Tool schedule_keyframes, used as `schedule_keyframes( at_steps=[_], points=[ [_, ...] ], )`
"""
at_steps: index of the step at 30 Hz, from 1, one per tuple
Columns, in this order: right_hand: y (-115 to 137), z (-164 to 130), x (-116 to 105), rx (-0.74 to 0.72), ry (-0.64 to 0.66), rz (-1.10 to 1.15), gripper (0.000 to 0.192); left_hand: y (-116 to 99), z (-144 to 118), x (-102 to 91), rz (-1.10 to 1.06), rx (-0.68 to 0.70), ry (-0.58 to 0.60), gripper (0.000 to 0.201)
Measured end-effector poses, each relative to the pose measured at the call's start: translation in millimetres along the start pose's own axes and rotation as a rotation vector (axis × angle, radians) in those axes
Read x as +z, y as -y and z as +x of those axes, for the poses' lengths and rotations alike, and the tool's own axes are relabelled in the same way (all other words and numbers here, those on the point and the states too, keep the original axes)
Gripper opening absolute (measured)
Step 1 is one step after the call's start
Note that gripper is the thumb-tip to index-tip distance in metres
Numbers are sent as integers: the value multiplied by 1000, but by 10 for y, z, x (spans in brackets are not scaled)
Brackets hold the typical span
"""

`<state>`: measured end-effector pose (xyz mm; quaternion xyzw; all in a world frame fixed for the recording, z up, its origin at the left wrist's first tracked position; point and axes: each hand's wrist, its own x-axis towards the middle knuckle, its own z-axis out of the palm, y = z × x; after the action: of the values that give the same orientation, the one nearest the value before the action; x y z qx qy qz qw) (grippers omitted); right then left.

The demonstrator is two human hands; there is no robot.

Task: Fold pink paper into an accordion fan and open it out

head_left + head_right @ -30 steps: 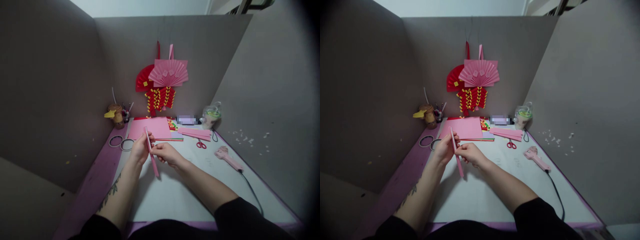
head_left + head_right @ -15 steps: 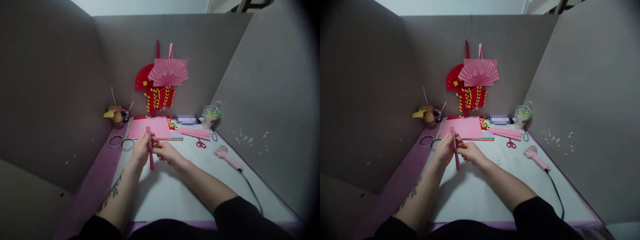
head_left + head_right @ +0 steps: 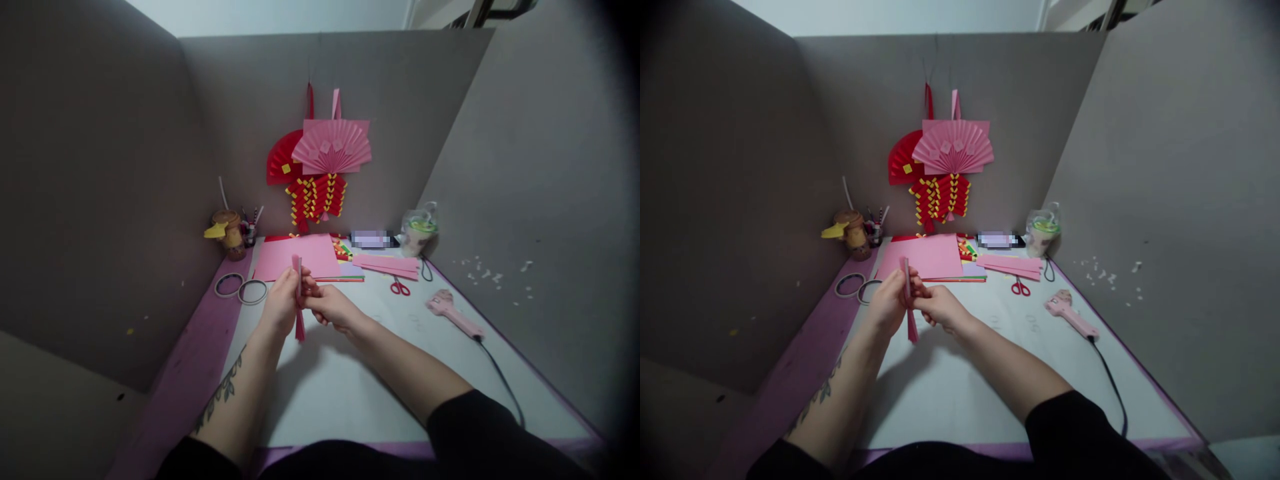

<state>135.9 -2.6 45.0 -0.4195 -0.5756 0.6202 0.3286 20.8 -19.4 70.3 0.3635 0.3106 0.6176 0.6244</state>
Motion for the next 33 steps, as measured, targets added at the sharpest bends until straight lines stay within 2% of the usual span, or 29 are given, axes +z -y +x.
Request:
schedule_keyframes(
  at_steps=[6, 10, 13, 15, 18, 20, 22, 24, 26, 29, 33],
  points=[
    [-25, 9, -4, 58, 19, -82, 20, -15, -7, 4, -10, 9, -7, 35],
    [-70, 40, -33, 100, 88, -183, 22, -87, 27, -37, -82, 58, -51, 27],
    [-41, 65, -102, 58, 127, -231, 24, -154, 55, -75, -148, 10, -79, 23],
    [25, 68, -156, -70, 38, -180, 25, -170, 59, -81, -168, -46, -70, 23],
    [158, 33, -207, -328, -215, -24, 26, -115, 38, -46, -139, -107, 6, 29],
    [233, -11, -211, -424, -282, 35, 32, -38, 13, -1, -83, -96, 68, 35],
    [278, -53, -199, -419, -193, 55, 37, 44, -12, 42, -18, -74, 109, 45],
    [292, -79, -182, -352, -52, 74, 36, 108, -29, 65, 37, -73, 117, 57],
    [288, -85, -173, -291, 29, 113, 35, 144, -35, 66, 79, -85, 120, 67],
    [278, -81, -179, -260, 45, 194, 38, 154, -32, 46, 114, -89, 151, 71],
    [286, -96, -191, -267, 28, 219, 36, 154, -38, 43, 181, -91, 207, 60]
  ],
)
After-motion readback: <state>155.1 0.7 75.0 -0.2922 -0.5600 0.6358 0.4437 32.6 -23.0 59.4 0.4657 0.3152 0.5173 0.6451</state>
